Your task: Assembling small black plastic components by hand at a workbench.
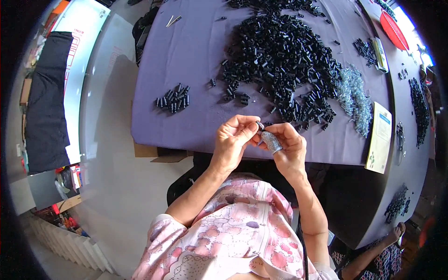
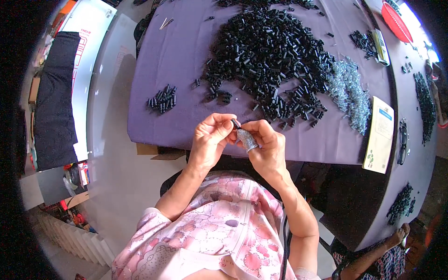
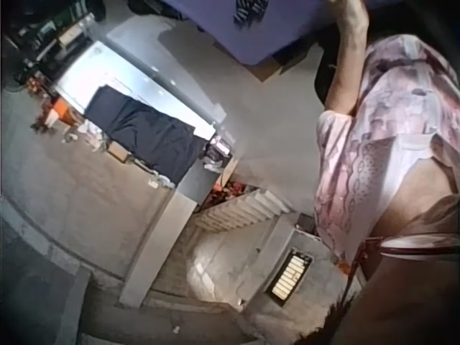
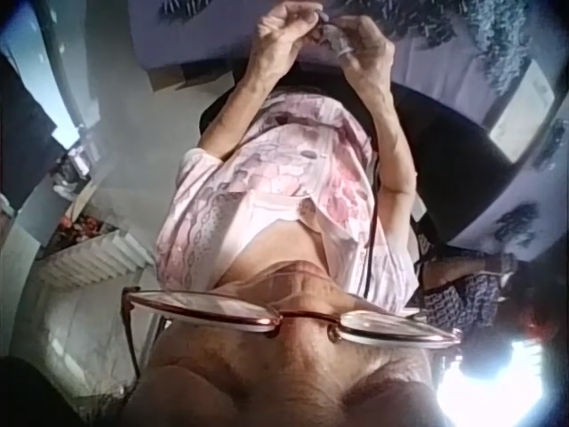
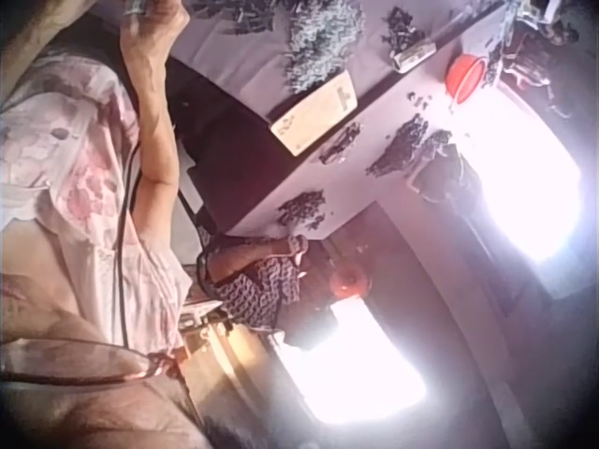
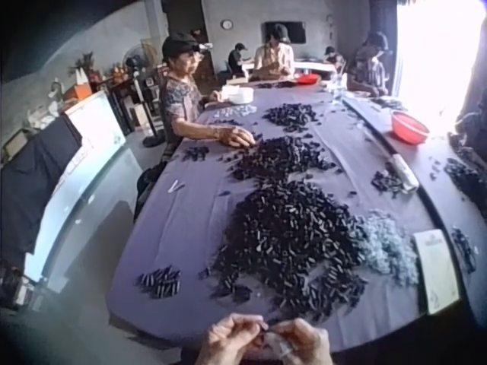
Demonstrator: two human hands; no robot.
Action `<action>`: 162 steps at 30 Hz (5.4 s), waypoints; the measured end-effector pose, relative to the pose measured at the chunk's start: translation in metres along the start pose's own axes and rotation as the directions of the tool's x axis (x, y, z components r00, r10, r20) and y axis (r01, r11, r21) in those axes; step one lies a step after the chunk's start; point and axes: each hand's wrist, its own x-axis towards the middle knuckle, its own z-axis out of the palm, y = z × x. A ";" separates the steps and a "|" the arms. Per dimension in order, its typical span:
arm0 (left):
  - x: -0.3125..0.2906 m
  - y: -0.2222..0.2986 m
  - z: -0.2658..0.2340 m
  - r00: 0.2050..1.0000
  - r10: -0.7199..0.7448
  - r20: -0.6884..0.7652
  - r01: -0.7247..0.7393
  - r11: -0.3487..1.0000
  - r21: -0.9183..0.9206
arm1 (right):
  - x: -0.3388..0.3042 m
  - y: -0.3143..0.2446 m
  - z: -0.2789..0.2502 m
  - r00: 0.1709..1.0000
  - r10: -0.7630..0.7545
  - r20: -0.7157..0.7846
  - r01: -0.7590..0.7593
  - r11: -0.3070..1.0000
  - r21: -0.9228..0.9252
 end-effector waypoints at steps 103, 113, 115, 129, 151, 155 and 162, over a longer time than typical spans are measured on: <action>-0.010 -0.010 0.022 0.966 0.254 -0.042 -0.253 0.967 0.032 | -0.003 -0.015 0.006 0.998 0.020 -0.067 0.000 0.961 0.275; -0.010 -0.016 0.014 0.982 0.179 -0.056 -0.181 0.983 -0.037 | 0.000 -0.004 0.004 0.994 0.111 -0.012 -0.101 0.941 0.323; -0.006 -0.013 0.016 0.983 0.111 -0.144 -0.112 0.994 0.000 | 0.000 0.004 -0.001 0.996 0.081 0.027 -0.085 0.946 0.313; -0.006 0.000 0.015 0.998 -0.060 0.032 0.062 0.996 -0.061 | 0.015 0.005 -0.019 0.950 -0.192 0.248 0.222 0.970 -0.099; -0.007 -0.004 0.010 0.980 -0.150 0.129 0.165 0.980 -0.113 | 0.011 0.001 -0.022 0.942 -0.271 0.200 0.310 0.930 -0.198; -0.007 -0.007 0.006 0.982 -0.156 0.105 0.160 0.987 -0.034 | 0.009 -0.002 -0.022 0.944 -0.263 0.200 0.309 0.918 -0.247; -0.005 -0.005 0.008 0.980 -0.190 0.053 0.192 0.981 -0.025 | 0.008 -0.006 -0.020 0.936 -0.294 0.196 0.342 0.894 -0.290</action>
